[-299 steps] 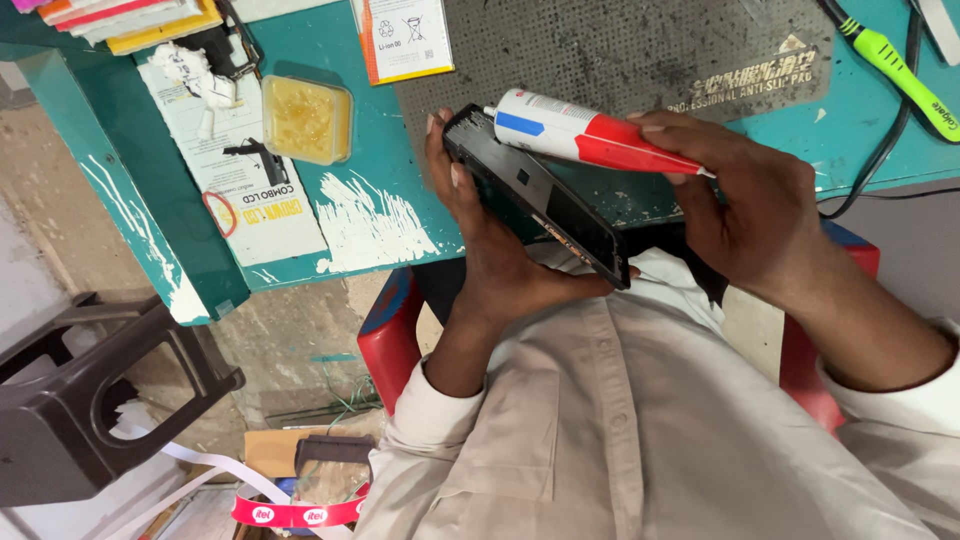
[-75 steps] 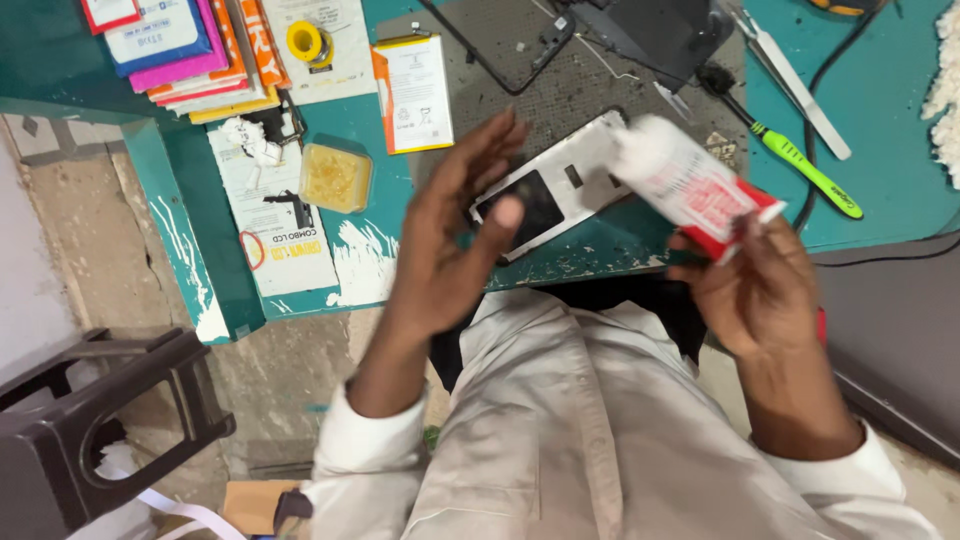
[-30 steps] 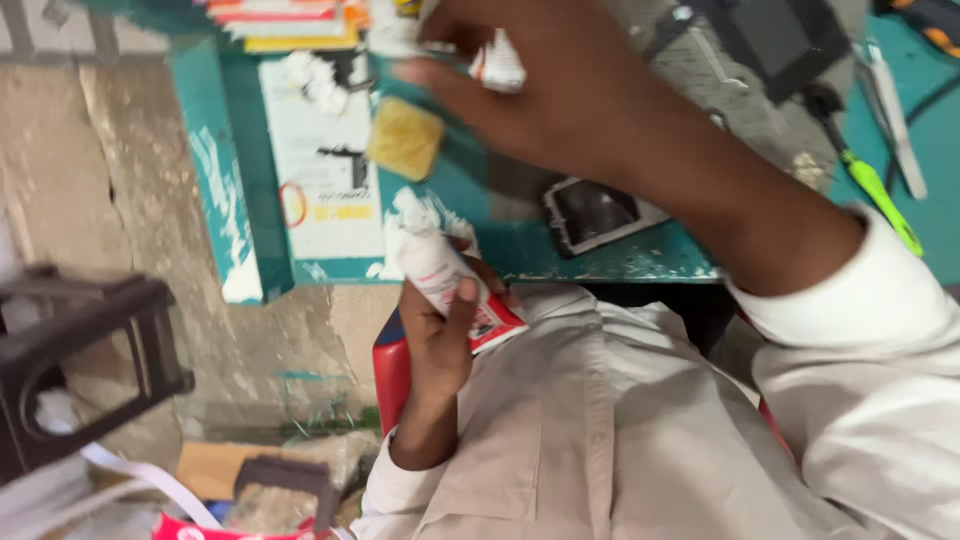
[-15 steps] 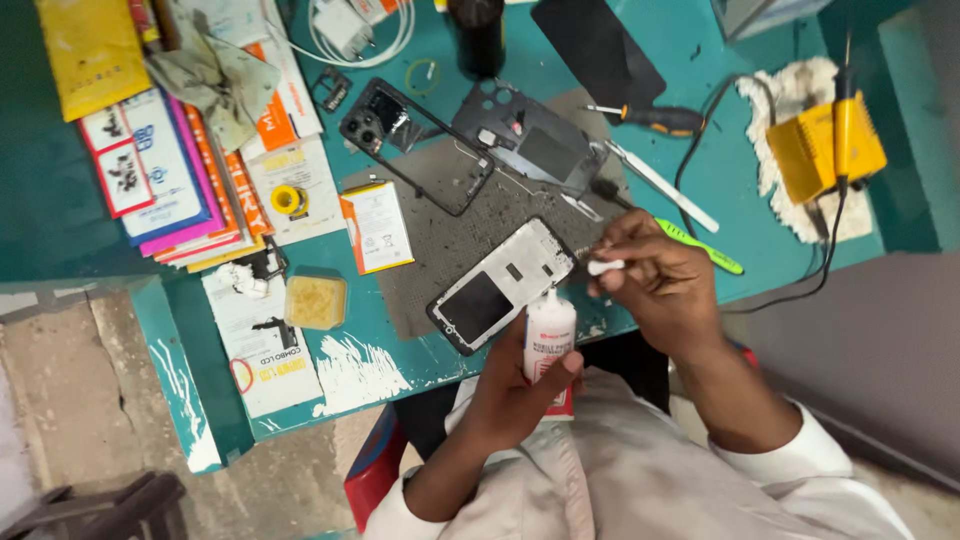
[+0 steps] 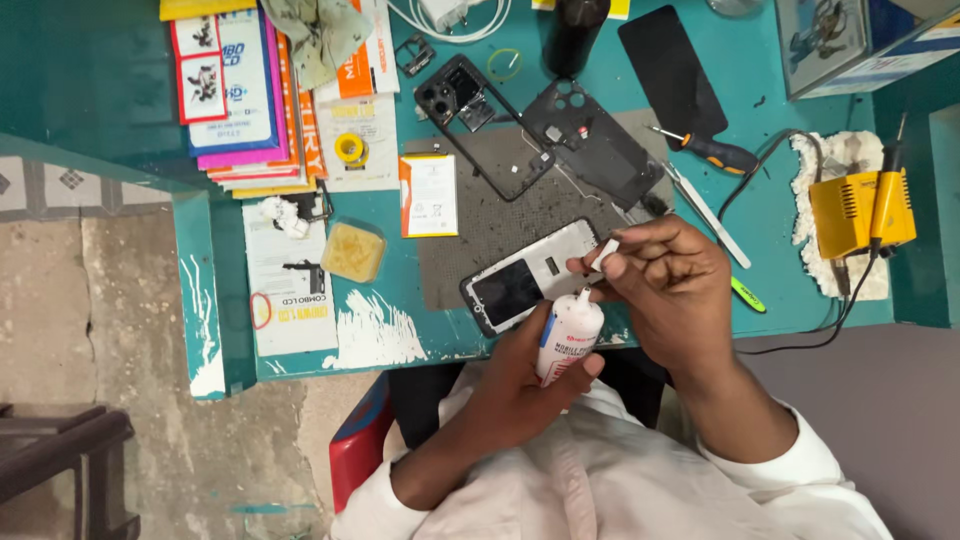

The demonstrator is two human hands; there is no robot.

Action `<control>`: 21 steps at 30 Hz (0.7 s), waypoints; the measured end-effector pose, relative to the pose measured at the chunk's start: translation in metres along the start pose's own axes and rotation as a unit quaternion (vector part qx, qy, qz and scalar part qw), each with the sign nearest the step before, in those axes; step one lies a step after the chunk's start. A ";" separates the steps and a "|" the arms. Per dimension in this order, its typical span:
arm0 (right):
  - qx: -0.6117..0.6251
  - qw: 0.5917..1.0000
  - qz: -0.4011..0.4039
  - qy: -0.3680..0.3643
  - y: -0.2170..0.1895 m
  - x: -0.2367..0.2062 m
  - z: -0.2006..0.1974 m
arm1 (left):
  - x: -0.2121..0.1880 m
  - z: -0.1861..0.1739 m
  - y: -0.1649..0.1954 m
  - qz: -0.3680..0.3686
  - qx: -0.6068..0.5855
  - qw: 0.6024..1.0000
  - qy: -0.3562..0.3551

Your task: The person uses tweezers to remove small components from a disassembled smartphone back cover, then applies adhesive along the frame edges. They place a new back cover onto the frame, press it into place, and set the phone on a yellow box while adjusting internal components.

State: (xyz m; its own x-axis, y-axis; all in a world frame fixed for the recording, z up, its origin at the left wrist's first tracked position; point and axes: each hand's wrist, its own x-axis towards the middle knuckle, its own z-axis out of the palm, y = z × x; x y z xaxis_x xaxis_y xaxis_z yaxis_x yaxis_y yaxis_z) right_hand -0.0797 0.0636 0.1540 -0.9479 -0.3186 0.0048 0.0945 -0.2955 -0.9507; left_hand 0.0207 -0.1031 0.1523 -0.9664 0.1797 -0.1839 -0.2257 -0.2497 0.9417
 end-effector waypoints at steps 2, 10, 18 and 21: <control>-0.027 1.000 -0.011 -0.007 0.001 -0.001 0.003 | -0.002 -0.002 0.000 0.034 0.018 0.999 0.005; -0.048 0.999 -0.009 -0.010 0.000 -0.008 0.010 | -0.007 -0.005 -0.006 0.098 0.050 0.994 0.013; -0.054 0.998 -0.007 -0.024 0.002 -0.011 0.012 | -0.015 -0.006 -0.006 0.083 0.043 0.995 0.014; -0.062 0.998 -0.010 -0.026 0.002 -0.013 0.012 | -0.017 -0.006 -0.006 0.083 0.033 0.996 0.013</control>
State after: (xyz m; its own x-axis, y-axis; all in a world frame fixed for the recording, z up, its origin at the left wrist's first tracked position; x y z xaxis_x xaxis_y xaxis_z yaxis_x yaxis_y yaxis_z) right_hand -0.0635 0.0560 0.1560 -0.9318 -0.3612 0.0373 0.0345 -0.1904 -0.9811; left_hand 0.0380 -0.1101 0.1483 -0.9929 0.1154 -0.0300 -0.0540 -0.2101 0.9762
